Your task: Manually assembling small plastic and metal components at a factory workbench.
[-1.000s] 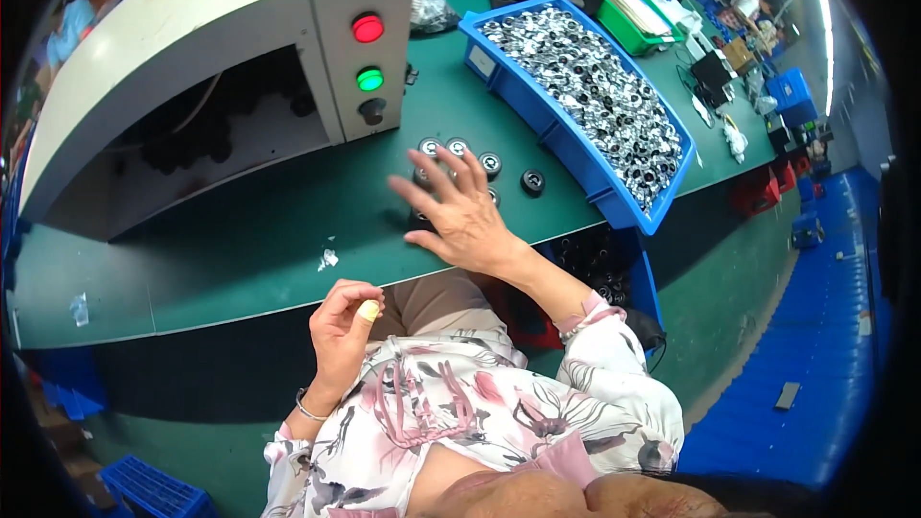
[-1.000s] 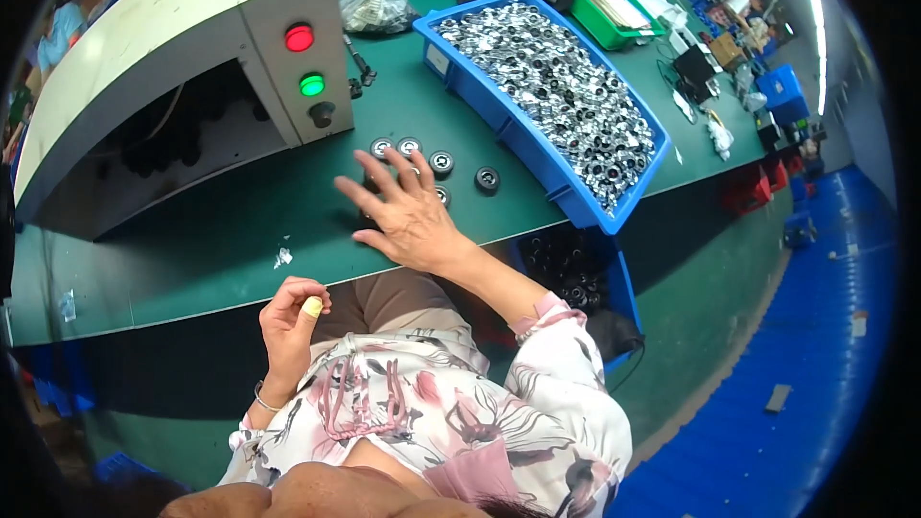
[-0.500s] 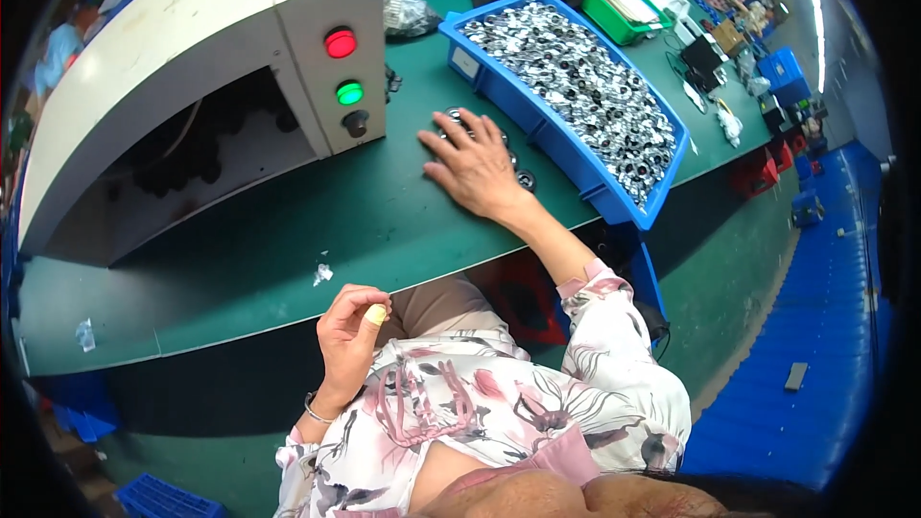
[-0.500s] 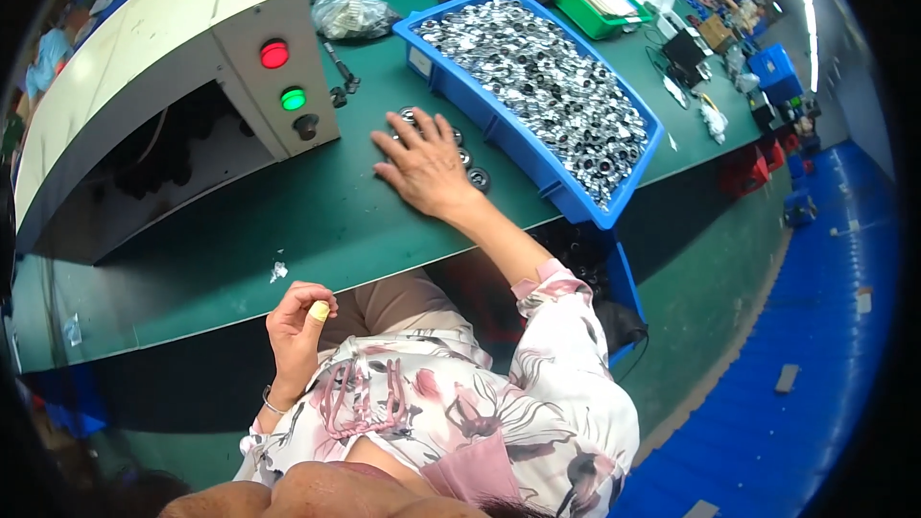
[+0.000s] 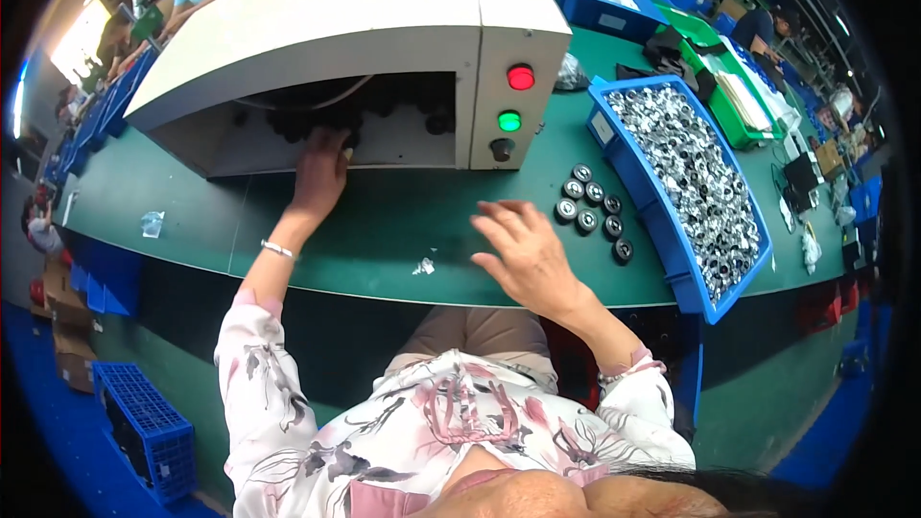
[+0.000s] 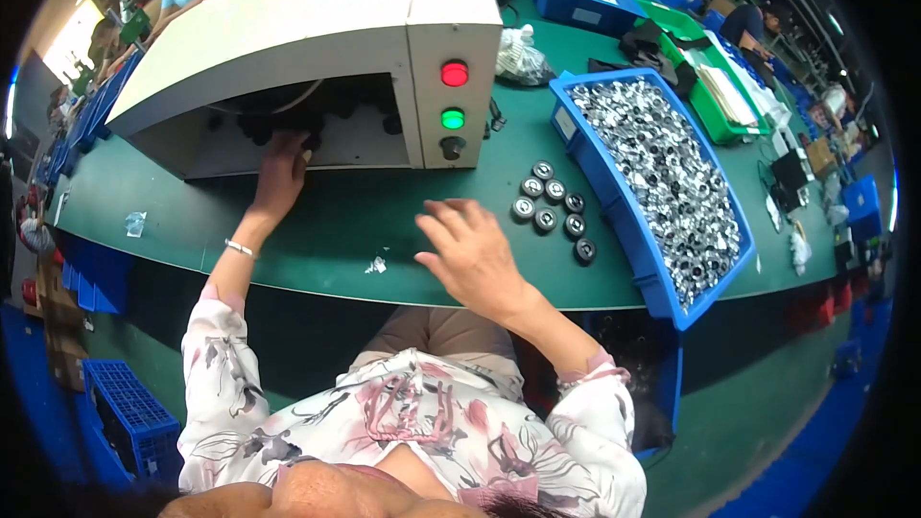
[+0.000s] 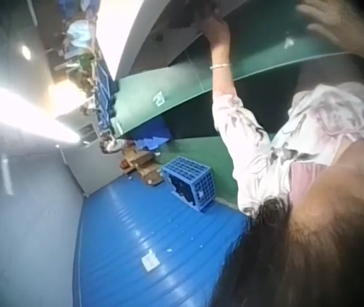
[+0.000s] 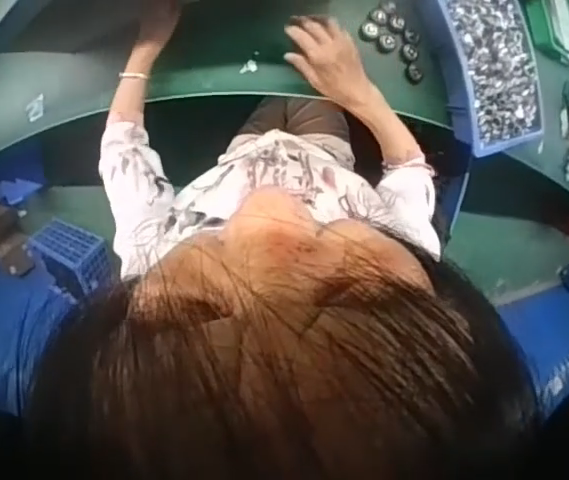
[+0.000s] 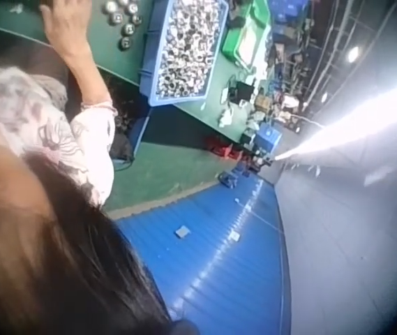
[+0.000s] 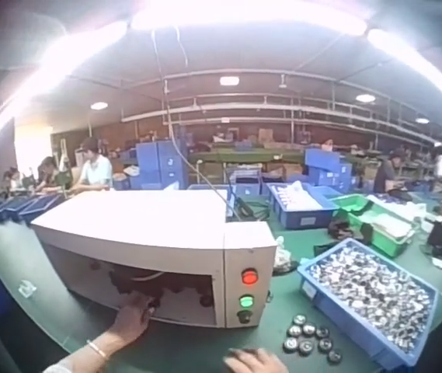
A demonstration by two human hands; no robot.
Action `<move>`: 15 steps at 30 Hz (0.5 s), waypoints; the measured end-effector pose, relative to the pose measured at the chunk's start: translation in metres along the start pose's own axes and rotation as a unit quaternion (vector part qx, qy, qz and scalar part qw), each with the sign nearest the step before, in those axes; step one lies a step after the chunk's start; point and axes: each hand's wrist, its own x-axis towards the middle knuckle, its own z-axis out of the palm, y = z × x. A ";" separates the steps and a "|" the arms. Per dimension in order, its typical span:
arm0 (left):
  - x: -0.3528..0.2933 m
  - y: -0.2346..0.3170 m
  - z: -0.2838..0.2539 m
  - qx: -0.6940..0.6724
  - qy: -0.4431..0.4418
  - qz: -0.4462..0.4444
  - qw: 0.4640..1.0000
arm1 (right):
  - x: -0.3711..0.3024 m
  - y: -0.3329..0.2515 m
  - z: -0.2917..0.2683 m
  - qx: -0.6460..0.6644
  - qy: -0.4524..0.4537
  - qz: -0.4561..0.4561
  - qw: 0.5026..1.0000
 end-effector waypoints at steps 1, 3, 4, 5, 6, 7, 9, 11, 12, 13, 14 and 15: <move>0.003 -0.009 0.004 -0.007 -0.003 0.003 1.000 | -0.001 -0.004 0.006 0.010 -0.003 -0.006 1.000; 0.006 -0.022 0.017 -0.013 -0.065 -0.045 0.997 | -0.005 -0.012 0.012 0.035 -0.008 -0.011 0.999; 0.005 -0.024 0.021 -0.024 -0.071 -0.040 0.996 | -0.013 -0.016 0.015 0.029 -0.009 0.001 1.000; 0.007 -0.024 0.015 -0.003 -0.062 -0.030 0.998 | -0.018 -0.019 0.018 0.065 -0.012 -0.010 0.998; 0.007 -0.021 0.011 0.018 -0.053 -0.020 0.998 | -0.024 -0.022 0.019 0.101 -0.015 -0.022 0.995; 0.004 -0.012 0.010 0.016 -0.051 -0.018 0.998 | -0.030 -0.026 0.010 0.102 0.001 -0.020 0.995; -0.007 0.005 0.000 -0.092 -0.051 -0.105 0.989 | -0.037 -0.018 -0.018 0.097 0.039 0.004 0.994; -0.019 0.055 -0.020 -0.342 -0.073 -0.275 0.896 | -0.045 0.000 -0.050 0.115 0.108 0.096 0.983; -0.022 0.080 -0.035 -0.421 -0.101 -0.308 0.847 | -0.049 0.003 -0.062 0.136 0.135 0.154 0.969; -0.035 0.095 -0.032 -0.520 -0.080 -0.281 0.803 | -0.046 -0.002 -0.066 0.136 0.134 0.151 0.970; -0.043 0.118 -0.033 -0.569 -0.074 -0.283 0.769 | -0.040 -0.005 -0.068 0.172 0.137 0.154 0.963; -0.056 0.135 -0.029 -0.620 -0.077 -0.288 0.725 | -0.034 -0.009 -0.066 0.208 0.138 0.158 0.955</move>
